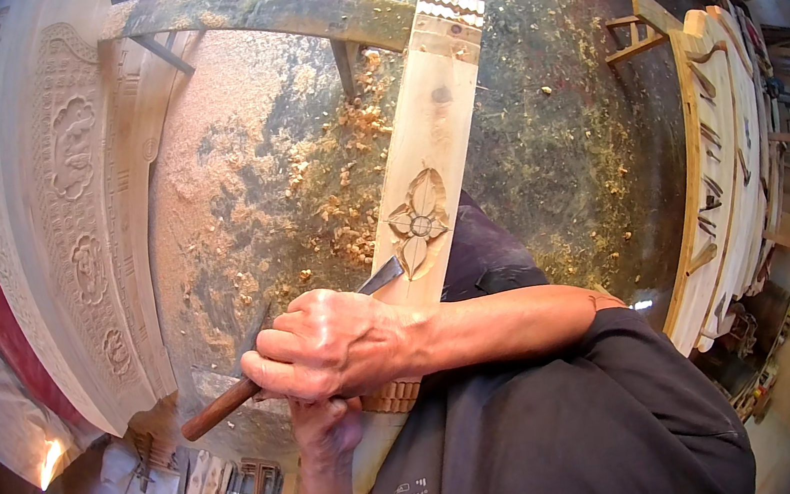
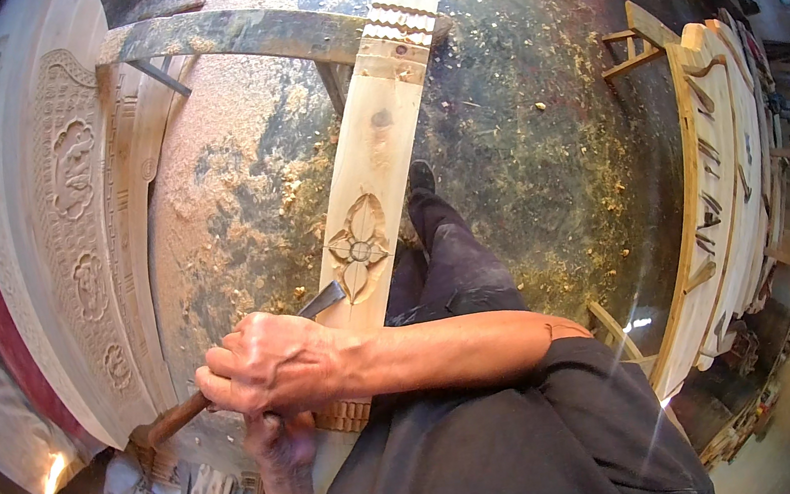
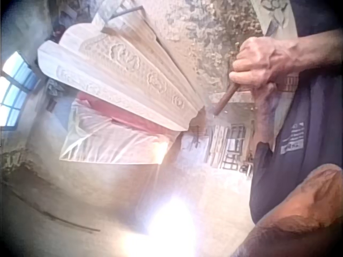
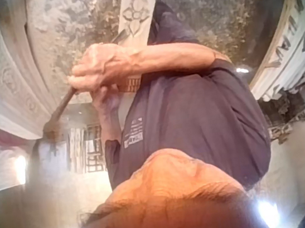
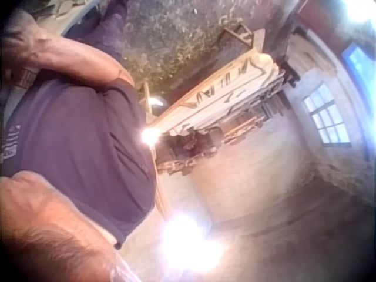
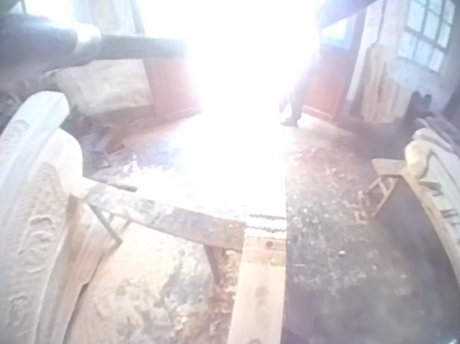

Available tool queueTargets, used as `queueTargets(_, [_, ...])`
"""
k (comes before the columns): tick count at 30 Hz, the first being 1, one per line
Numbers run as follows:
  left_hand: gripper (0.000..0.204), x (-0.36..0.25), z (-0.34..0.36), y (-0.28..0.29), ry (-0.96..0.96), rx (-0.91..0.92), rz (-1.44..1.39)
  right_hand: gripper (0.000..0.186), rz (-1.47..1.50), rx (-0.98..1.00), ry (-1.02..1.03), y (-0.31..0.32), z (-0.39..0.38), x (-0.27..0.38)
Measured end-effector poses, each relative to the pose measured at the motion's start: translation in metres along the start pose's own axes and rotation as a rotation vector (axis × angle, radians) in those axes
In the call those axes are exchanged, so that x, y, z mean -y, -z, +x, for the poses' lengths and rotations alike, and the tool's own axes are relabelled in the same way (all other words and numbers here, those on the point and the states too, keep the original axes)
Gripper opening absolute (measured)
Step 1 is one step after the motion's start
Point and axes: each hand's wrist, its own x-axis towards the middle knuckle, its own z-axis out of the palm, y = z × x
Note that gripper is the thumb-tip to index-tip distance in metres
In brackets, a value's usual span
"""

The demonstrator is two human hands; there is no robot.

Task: The person carves a floral pattern into a wooden beam using a chisel. They hold the tool with both hands, pushing it along the wood to remove shavings and refine the design.

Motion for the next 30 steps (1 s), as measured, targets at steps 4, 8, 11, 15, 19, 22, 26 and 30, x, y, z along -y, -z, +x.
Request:
queueTargets(4, [0.093,-0.002,0.003,-0.01,-0.006,-0.043,0.108,0.024,0.038,-0.002,0.003,0.003,0.0,-0.005])
queueTargets(8, [0.093,-0.002,0.008,-0.005,-0.027,0.019,0.032,0.027,-0.104,0.005,0.054,0.004,0.003,-0.003])
queueTargets(11, [0.094,0.002,0.007,0.0,-0.036,0.062,0.011,0.029,-0.103,-0.007,0.06,0.0,0.004,0.001])
queueTargets(15, [0.098,0.003,0.003,0.005,-0.032,0.051,-0.07,0.028,-0.037,-0.03,0.034,-0.002,0.006,0.003])
queueTargets(19, [0.101,0.007,0.002,0.006,-0.061,0.017,0.038,0.027,-0.017,-0.055,0.016,-0.002,0.005,0.002])
queueTargets(22, [0.103,0.009,0.001,0.011,-0.047,0.022,0.018,0.026,-0.011,-0.019,-0.013,0.001,0.005,0.004])
queueTargets(26, [0.105,0.007,0.002,0.001,-0.117,0.035,0.057,0.025,0.006,-0.059,-0.013,0.0,0.007,0.003])
queueTargets(30, [0.107,0.007,0.003,0.001,-0.101,0.033,0.01,0.026,0.005,-0.125,-0.006,-0.004,0.008,0.001])
